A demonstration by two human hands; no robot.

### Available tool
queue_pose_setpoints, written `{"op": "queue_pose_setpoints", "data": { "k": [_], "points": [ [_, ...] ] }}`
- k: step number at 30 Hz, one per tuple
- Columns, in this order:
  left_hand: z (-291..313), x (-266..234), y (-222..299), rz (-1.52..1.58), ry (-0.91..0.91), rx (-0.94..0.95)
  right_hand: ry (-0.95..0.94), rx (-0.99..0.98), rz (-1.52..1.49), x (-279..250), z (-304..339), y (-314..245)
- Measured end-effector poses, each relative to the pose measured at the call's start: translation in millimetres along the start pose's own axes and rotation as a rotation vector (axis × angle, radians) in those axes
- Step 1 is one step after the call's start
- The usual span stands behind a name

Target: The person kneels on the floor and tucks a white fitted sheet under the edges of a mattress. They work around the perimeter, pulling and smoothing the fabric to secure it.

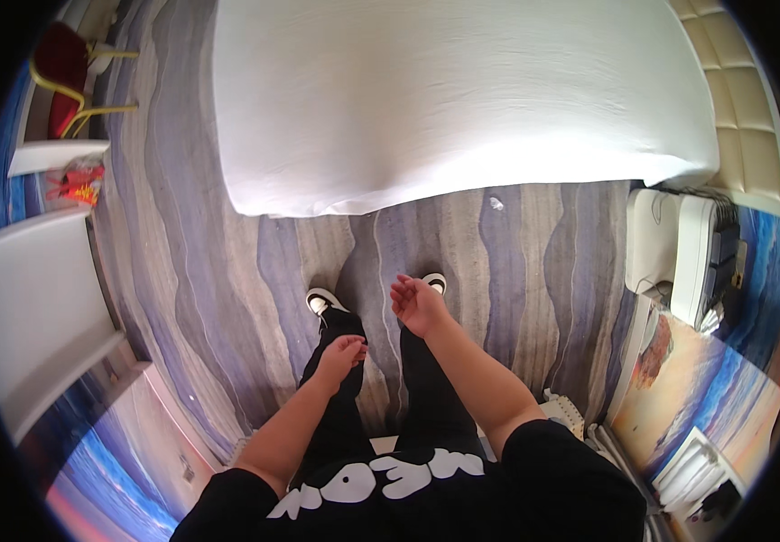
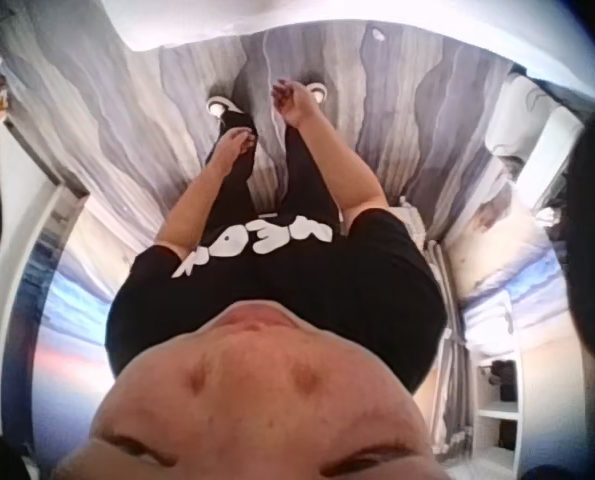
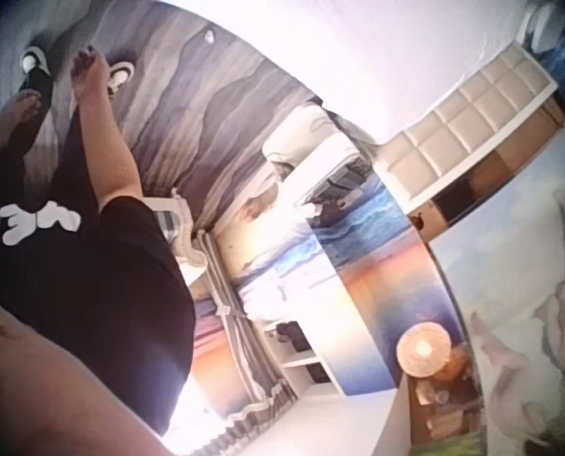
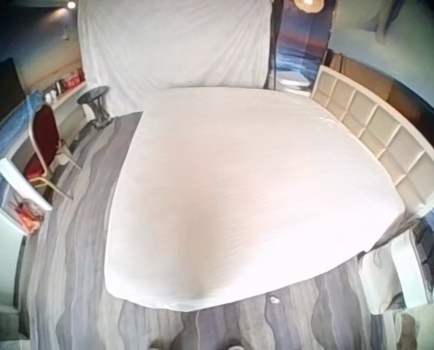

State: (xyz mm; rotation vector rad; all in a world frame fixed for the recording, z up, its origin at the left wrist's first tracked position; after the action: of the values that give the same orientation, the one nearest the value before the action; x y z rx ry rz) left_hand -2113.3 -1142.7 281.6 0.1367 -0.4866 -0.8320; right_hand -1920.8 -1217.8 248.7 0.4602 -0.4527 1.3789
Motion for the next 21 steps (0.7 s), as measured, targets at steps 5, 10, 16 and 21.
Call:
{"op": "queue_pose_setpoints", "data": {
  "k": [5, 10, 16, 21],
  "points": [
    [-16.6, -58.0, 15.9, 0.117, 0.089, 0.062, -0.091, 0.024, 0.045, 30.2, -60.2, 27.8],
    [-75.1, -102.4, 59.3, 0.277, 0.115, 0.294, -0.284, -0.034, -0.022, 47.2, -138.3, 27.3],
    [-151.5, -120.8, 108.5, 0.535, 0.013, 0.521, -0.387, -0.282, -0.177, 65.3, -186.3, -8.0],
    [-197.3, -126.3, 150.8, 0.731, -0.014, 0.563, -0.479, -0.221, -0.175, 77.7, -236.5, -26.9]
  ]
}}
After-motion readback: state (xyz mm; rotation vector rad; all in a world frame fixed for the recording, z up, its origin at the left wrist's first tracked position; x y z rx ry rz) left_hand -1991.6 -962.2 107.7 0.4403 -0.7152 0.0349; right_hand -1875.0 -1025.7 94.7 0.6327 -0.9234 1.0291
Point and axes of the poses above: each hand's wrist, its own z-axis away from the middle knuckle, its own x-axis out of the palm, y = z × x, the point moved 8 cm from there along -z, towards the middle knuckle, and after that the axes turned 13 degrees about -y, right-handed, at the moved point
